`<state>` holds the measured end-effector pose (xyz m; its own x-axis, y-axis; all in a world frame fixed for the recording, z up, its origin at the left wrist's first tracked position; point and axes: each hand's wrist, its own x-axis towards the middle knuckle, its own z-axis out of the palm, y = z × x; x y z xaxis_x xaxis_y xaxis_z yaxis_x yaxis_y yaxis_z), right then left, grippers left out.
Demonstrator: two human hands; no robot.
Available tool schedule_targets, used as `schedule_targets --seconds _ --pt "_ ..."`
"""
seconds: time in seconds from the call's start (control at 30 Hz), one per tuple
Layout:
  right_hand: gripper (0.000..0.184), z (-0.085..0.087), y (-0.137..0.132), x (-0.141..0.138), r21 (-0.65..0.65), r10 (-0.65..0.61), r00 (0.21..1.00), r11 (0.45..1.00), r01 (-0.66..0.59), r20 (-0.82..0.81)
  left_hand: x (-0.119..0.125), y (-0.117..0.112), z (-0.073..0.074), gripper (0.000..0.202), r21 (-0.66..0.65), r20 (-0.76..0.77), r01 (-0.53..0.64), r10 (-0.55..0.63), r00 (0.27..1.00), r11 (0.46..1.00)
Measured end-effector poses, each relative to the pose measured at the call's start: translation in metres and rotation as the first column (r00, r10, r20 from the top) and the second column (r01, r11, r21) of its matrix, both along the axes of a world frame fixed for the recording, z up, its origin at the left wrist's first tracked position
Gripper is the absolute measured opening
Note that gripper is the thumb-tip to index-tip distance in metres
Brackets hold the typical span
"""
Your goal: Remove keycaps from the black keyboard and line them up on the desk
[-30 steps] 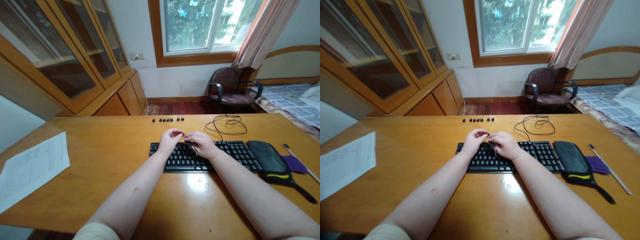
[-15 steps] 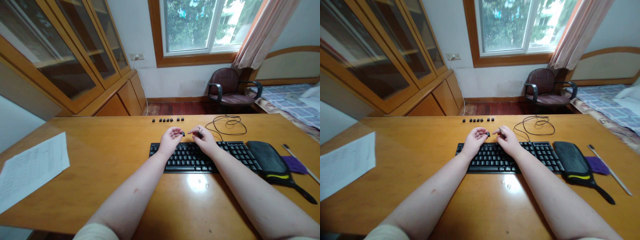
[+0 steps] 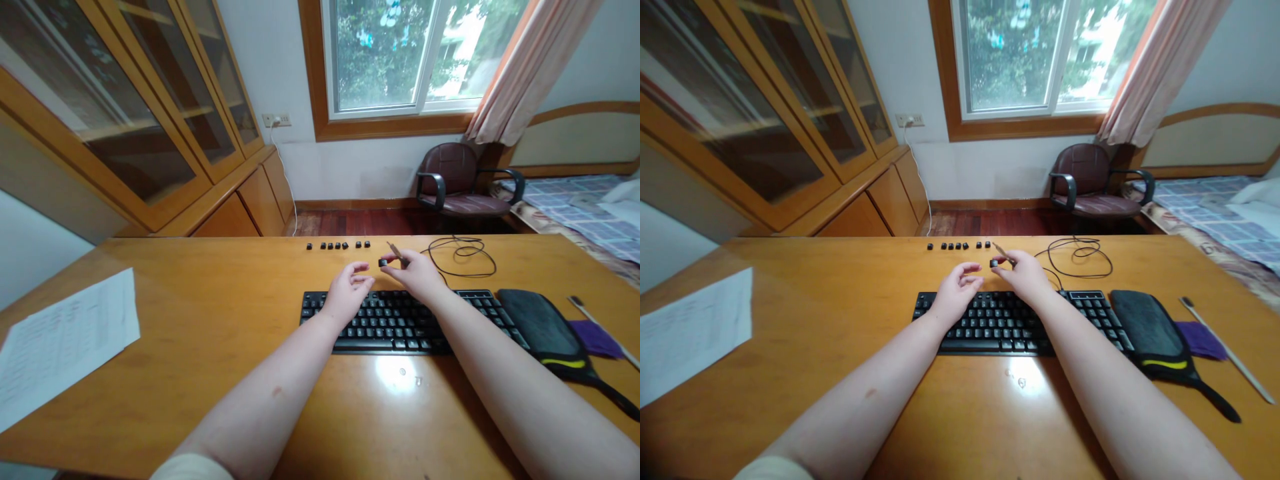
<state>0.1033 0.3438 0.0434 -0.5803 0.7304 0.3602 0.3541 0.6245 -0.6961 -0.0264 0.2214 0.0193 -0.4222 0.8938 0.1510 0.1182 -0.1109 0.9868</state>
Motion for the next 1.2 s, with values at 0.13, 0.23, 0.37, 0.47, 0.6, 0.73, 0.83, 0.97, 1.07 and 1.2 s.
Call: schedule_targets --seconds 0.13,0.23,0.37,0.47,0.6,0.73,0.83,0.97,1.07,1.2 --pt "0.019 0.005 0.040 -0.017 -0.013 -0.100 0.984 0.995 0.103 0.150 0.004 -0.005 0.004 0.020 -0.042 -0.300 0.018 -0.030 0.953 0.999" --pt "0.022 -0.005 0.067 -0.034 -0.045 -0.128 0.937 0.988 0.151 0.325 0.006 -0.008 0.007 0.017 -0.064 -0.448 0.061 -0.083 0.890 0.996" --pt "0.025 -0.024 0.089 -0.053 -0.072 -0.138 0.906 0.981 0.182 0.400 0.007 -0.010 0.008 0.016 -0.089 -0.497 0.093 -0.125 0.859 0.992" --pt "0.025 -0.032 0.096 -0.060 -0.085 -0.125 0.901 0.981 0.175 0.415 0.006 -0.010 0.008 0.016 -0.086 -0.482 0.090 -0.121 0.868 0.992" --pt "0.021 -0.035 0.101 -0.063 -0.096 -0.106 0.897 0.982 0.162 0.430 0.006 -0.009 0.008 0.017 -0.078 -0.472 0.089 -0.115 0.874 0.993" --pt "0.021 -0.036 0.103 -0.065 -0.097 -0.101 0.892 0.982 0.159 0.440 0.007 -0.010 0.008 0.017 -0.079 -0.478 0.091 -0.118 0.870 0.993" --pt "0.022 -0.038 0.105 -0.066 -0.094 -0.098 0.889 0.983 0.155 0.446 0.007 -0.010 0.009 0.017 -0.080 -0.482 0.088 -0.116 0.869 0.993" --pt "0.023 -0.039 0.107 -0.068 -0.088 -0.094 0.886 0.985 0.150 0.455 0.007 -0.009 0.009 0.017 -0.090 -0.484 0.091 -0.124 0.866 0.992" --pt "0.025 -0.042 0.110 -0.068 -0.080 -0.091 0.884 0.986 0.144 0.459 0.006 -0.009 0.008 0.017 -0.093 -0.489 0.096 -0.129 0.863 0.991" --pt "0.025 -0.047 0.115 -0.068 -0.072 -0.091 0.882 0.988 0.140 0.462 0.006 -0.009 0.007 0.018 -0.089 -0.488 0.105 -0.135 0.862 0.991"
